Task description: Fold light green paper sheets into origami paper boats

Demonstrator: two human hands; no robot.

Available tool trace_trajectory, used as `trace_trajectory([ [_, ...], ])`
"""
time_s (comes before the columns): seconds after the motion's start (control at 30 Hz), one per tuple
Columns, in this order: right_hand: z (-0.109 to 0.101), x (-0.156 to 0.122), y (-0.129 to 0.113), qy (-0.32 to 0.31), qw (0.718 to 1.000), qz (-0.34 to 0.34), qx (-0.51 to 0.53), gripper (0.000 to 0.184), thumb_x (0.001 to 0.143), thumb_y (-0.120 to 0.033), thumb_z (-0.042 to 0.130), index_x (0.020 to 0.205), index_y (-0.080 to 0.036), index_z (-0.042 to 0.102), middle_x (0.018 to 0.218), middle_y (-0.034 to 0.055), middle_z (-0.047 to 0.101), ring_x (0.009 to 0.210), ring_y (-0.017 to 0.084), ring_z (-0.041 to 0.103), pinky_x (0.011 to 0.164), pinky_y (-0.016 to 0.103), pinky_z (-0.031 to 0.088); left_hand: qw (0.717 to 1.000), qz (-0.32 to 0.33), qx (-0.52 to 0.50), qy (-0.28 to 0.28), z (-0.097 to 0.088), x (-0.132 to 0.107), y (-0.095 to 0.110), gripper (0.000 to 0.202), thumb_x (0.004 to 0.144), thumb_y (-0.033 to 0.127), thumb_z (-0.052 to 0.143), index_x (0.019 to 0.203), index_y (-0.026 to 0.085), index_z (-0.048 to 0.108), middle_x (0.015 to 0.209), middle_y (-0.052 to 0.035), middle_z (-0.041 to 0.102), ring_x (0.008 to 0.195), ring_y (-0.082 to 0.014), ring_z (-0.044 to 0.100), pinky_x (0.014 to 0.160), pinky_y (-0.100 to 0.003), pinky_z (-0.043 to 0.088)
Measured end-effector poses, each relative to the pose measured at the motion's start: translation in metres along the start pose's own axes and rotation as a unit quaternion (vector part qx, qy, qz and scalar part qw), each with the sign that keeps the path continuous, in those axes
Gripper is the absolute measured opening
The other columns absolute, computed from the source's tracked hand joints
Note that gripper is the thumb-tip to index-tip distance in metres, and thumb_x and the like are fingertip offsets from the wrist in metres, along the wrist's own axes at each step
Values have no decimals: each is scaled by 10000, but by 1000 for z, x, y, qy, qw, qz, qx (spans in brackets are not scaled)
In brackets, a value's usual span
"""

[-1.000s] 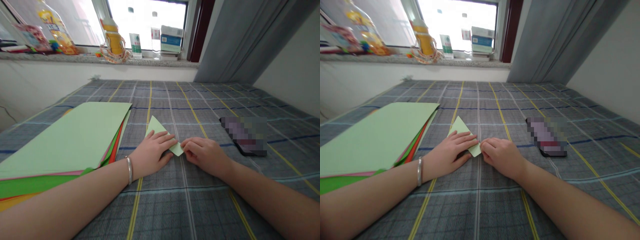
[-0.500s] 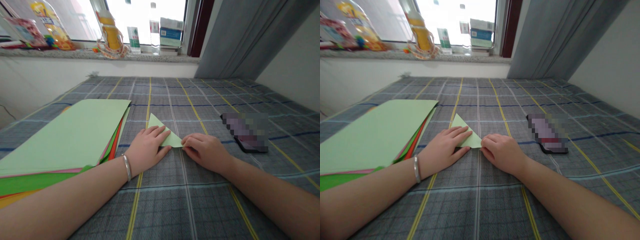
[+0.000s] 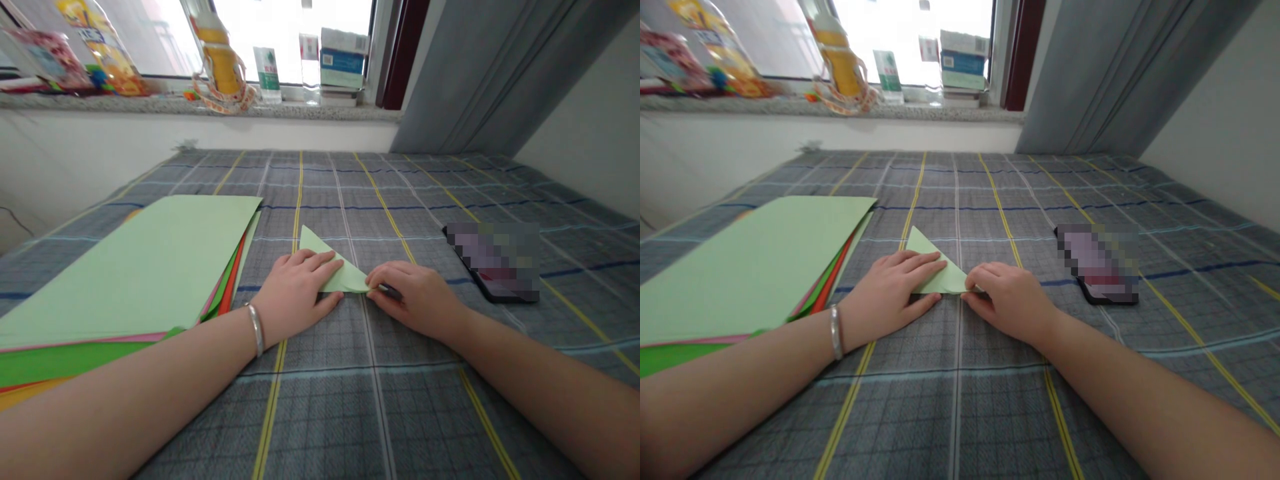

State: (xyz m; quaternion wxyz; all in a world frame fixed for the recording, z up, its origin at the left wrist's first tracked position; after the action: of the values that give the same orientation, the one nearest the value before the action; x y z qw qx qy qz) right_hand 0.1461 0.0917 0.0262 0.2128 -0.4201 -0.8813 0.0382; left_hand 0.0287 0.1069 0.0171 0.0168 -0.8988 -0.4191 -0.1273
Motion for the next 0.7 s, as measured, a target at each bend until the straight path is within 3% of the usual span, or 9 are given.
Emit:
trace_trajectory([
  [0.13,1,2,4,-5,1000,15,25,160,892,-350,527,931,-205,582,881,21,663,799,166,595,700,292,438,1000,12,-1,10,-2,-1,2,461,902,446,474,1309,230,509,1350,-70,529,1144,-291,496,970,-489,394],
  [0.27,1,4,5,11,999,15,34,83,875,-250,540,938,-208,573,890,13,663,776,152,595,690,271,433,1000,16,-2,7,-1,0,3,459,916,431,458,1318,213,493,1356,-79,520,1143,-284,500,987,-492,392],
  [0.37,1,4,9,25,999,31,24,138,858,-188,540,992,-211,565,886,11,669,759,147,608,687,265,442,1000,25,0,10,-2,0,5,474,895,414,503,1309,183,486,1349,-98,524,1152,-289,510,982,-493,411],
  [0.47,2,3,11,32,999,36,9,200,855,-162,535,1050,-206,547,886,15,677,774,153,627,701,272,460,999,40,30,11,-4,1,11,371,892,363,524,1180,130,546,1320,-124,547,1109,-281,564,895,-444,495],
  [0.6,-1,0,-3,36,998,-39,-13,192,892,-143,467,1049,-212,553,1063,36,678,901,155,644,752,278,485,991,97,98,1,-5,-2,26,188,929,243,472,1041,143,586,1266,-107,594,1033,-256,623,722,-362,567],
  [0.7,-1,-4,-17,29,993,-97,-66,235,930,-210,434,1114,-255,574,1188,21,653,885,154,659,729,283,495,982,146,124,-2,-4,-6,36,164,920,157,471,1029,131,590,1249,-118,605,1019,-249,638,698,-346,577],
])
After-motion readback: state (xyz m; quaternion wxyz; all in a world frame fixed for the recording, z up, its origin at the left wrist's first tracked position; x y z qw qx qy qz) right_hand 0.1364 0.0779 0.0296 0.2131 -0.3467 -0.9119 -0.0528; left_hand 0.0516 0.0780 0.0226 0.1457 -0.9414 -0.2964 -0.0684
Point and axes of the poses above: each hand's wrist, its own x-axis towards the middle knuckle, its own z-axis out of the palm, y = z × x, the point moved 10 cm from there along x, towards the middle knuckle
